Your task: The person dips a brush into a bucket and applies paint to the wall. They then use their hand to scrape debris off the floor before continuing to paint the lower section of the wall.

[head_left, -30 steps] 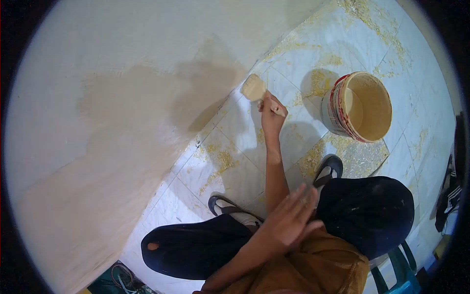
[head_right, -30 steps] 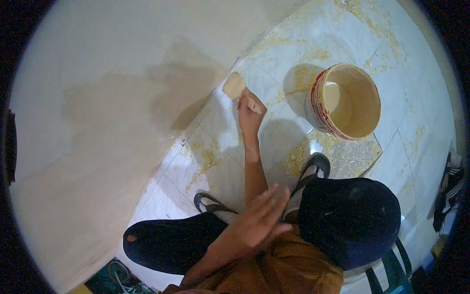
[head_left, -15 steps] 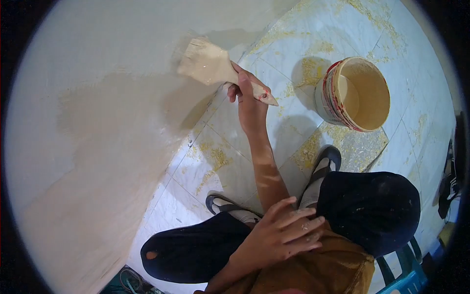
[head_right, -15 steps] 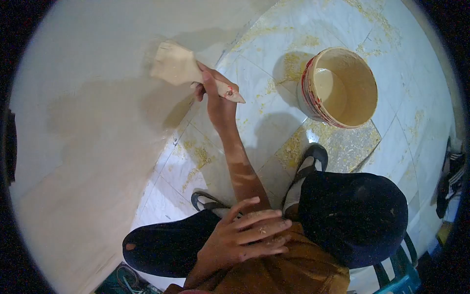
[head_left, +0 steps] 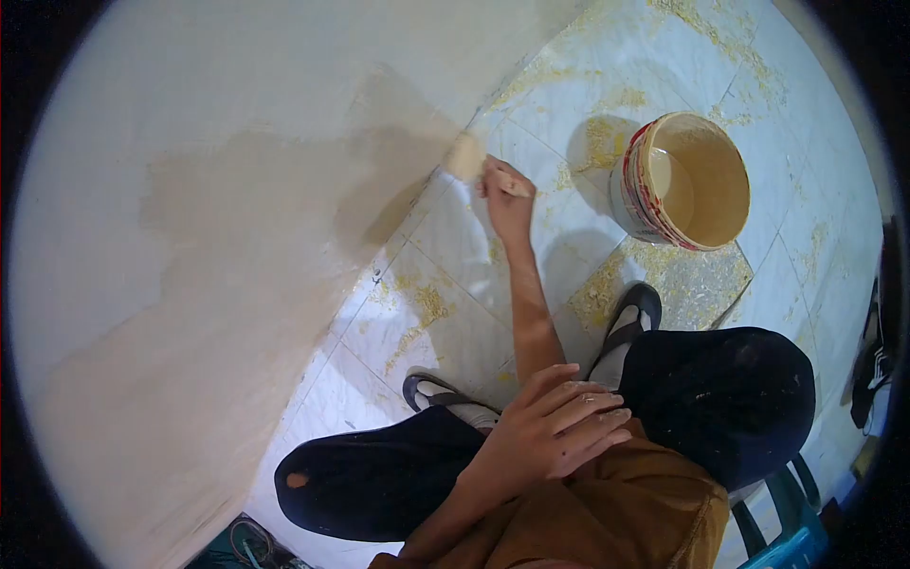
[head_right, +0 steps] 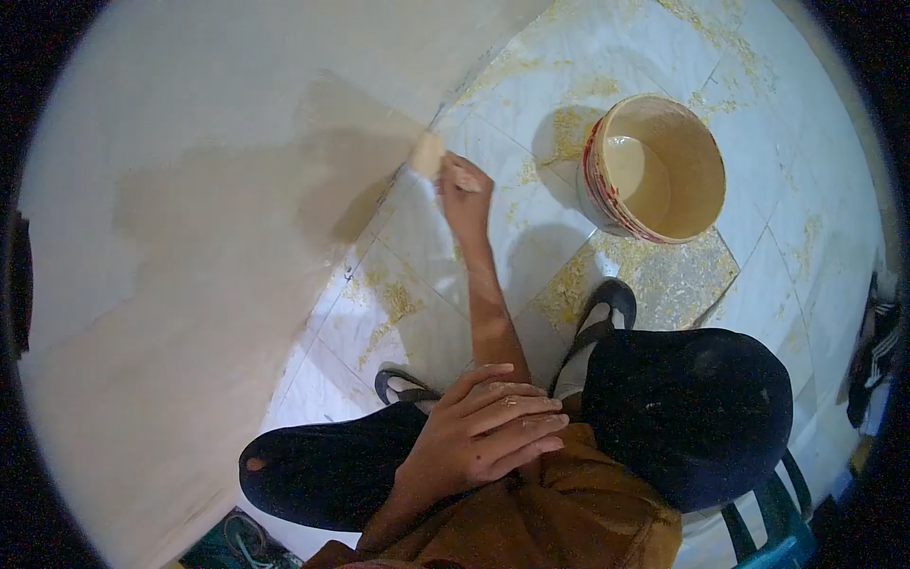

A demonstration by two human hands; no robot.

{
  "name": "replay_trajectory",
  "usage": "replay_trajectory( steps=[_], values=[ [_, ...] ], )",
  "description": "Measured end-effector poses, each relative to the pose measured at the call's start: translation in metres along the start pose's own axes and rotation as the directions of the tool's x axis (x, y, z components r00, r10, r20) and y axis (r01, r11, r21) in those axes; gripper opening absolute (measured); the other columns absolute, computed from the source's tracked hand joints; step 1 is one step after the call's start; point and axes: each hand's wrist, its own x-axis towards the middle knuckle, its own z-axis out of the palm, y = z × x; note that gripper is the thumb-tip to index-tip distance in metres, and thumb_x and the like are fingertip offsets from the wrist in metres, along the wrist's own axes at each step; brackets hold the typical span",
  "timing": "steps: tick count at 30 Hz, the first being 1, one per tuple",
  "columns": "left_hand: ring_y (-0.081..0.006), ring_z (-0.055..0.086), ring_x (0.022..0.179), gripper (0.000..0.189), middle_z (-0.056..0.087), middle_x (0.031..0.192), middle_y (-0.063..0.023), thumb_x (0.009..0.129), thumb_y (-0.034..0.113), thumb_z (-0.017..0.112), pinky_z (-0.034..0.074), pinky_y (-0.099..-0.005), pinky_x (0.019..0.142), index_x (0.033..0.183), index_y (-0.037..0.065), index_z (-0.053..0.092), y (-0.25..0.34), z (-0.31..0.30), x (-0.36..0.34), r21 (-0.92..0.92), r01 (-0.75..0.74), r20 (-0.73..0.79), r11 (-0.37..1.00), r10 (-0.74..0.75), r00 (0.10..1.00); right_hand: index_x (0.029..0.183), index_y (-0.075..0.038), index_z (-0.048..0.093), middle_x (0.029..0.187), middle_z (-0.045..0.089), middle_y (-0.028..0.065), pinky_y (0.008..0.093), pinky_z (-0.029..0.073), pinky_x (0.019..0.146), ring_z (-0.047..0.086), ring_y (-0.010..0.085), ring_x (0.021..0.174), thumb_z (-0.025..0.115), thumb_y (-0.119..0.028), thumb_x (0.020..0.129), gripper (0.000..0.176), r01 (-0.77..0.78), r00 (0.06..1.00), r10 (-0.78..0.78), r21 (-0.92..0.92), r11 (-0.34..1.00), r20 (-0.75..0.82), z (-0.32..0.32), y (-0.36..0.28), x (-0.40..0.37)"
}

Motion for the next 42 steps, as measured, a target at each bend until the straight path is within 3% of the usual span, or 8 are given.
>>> replay_trajectory(
  steps=[4, 6, 9, 14, 16, 21, 33, 42],
  values=[
    [-0.0164, 0.065, 0.111, 0.035, 0.069, 0.116, 0.0011, 0.083, 0.034, 0.077, 0.045, -0.0436, 0.106, 0.113, 0.016, 0.073, 0.001, -0.003, -0.003, -0.018, 0.023, 0.034, 1.0, -0.022, 0.999, 0.114, 0.006, 0.07, 0.075, 0.066, 0.0045, 0.0223, 0.048, 0.057, 0.058, 0.0072, 0.062, 0.06, -0.014, 0.1, 0.026, -0.087, 0.995, 0.089, -0.041, 0.995, 0.054, 0.044, -0.089, -0.013],
    [-0.0175, 0.064, 0.109, 0.038, 0.068, 0.115, -0.0004, 0.083, 0.036, 0.076, 0.045, -0.0432, 0.106, 0.114, 0.014, 0.071, 0.0, -0.006, -0.002, -0.045, 0.01, 0.045, 0.999, -0.008, 0.999, 0.115, 0.007, 0.069, 0.076, 0.066, 0.0054, 0.0226, 0.048, 0.056, 0.058, 0.0079, 0.063, 0.059, -0.016, 0.1, 0.029, -0.074, 0.989, 0.049, 0.181, 0.981, 0.141, 0.049, -0.117, -0.017],
    [-0.0193, 0.063, 0.109, 0.044, 0.066, 0.116, -0.0026, 0.083, 0.039, 0.074, 0.044, -0.0433, 0.106, 0.118, 0.012, 0.069, -0.006, -0.011, 0.0, -0.083, -0.016, 0.063, 0.996, 0.021, 0.998, 0.118, 0.007, 0.067, 0.078, 0.066, 0.0062, 0.0229, 0.047, 0.057, 0.058, 0.0089, 0.064, 0.058, -0.019, 0.101, 0.033, -0.096, 0.985, 0.057, 0.237, 0.967, 0.165, 0.05, -0.151, -0.021],
    [-0.0212, 0.062, 0.112, 0.049, 0.065, 0.118, -0.0044, 0.084, 0.042, 0.071, 0.042, -0.045, 0.108, 0.122, 0.011, 0.066, -0.011, -0.01, 0.001, -0.098, -0.017, 0.091, 0.995, 0.026, 0.996, 0.12, 0.007, 0.066, 0.078, 0.066, 0.0069, 0.0237, 0.048, 0.058, 0.057, 0.0097, 0.065, 0.055, -0.021, 0.103, 0.034, -0.065, 0.982, -0.008, 0.375, 0.925, 0.189, 0.043, -0.083, -0.004],
    [-0.0245, 0.062, 0.116, 0.055, 0.066, 0.121, -0.0061, 0.089, 0.052, 0.061, 0.041, -0.0488, 0.109, 0.126, 0.012, 0.066, -0.011, -0.009, 0.0, -0.081, 0.051, 0.124, 0.995, -0.04, 0.991, 0.12, 0.007, 0.066, 0.079, 0.066, 0.007, 0.024, 0.048, 0.059, 0.057, 0.0101, 0.065, 0.054, -0.02, 0.103, 0.034, -0.076, 0.983, 0.003, 0.386, 0.92, 0.185, 0.035, -0.053, 0.001],
    [-0.0253, 0.06, 0.118, 0.061, 0.065, 0.123, -0.0072, 0.084, 0.051, 0.067, 0.039, -0.0492, 0.11, 0.129, 0.011, 0.064, -0.007, -0.002, 0.0, -0.064, 0.056, 0.154, 0.996, -0.045, 0.987, 0.121, 0.007, 0.066, 0.08, 0.067, 0.0071, 0.0259, 0.05, 0.059, 0.06, 0.0105, 0.064, 0.056, -0.018, 0.103, 0.032, -0.054, 0.998, 0.051, 0.183, 0.982, 0.025, 0.006, -0.008, 0.005],
    [-0.0264, 0.056, 0.123, 0.064, 0.063, 0.125, -0.009, 0.081, 0.052, 0.071, 0.038, -0.0489, 0.11, 0.126, 0.007, 0.063, -0.005, 0.001, -0.001, -0.012, 0.02, 0.168, 1.0, -0.018, 0.986, 0.117, 0.005, 0.069, 0.075, 0.066, 0.0046, 0.0229, 0.051, 0.057, 0.061, 0.0078, 0.063, 0.061, -0.014, 0.1, 0.026, -0.057, 0.996, 0.06, 0.05, 0.997, -0.066, 0.017, 0.002, -0.005],
    [-0.0275, 0.057, 0.123, 0.067, 0.063, 0.126, -0.0088, 0.08, 0.055, 0.068, 0.039, -0.0502, 0.11, 0.128, 0.008, 0.063, 0.002, -0.006, -0.001, -0.058, 0.019, 0.168, 0.998, -0.009, 0.986, 0.112, 0.003, 0.071, 0.071, 0.065, 0.0035, 0.0227, 0.05, 0.057, 0.06, 0.0075, 0.061, 0.058, -0.016, 0.101, 0.025, -0.009, 0.994, -0.005, 0.129, 0.992, 0.106, 0.044, -0.075, -0.008]
  ],
)
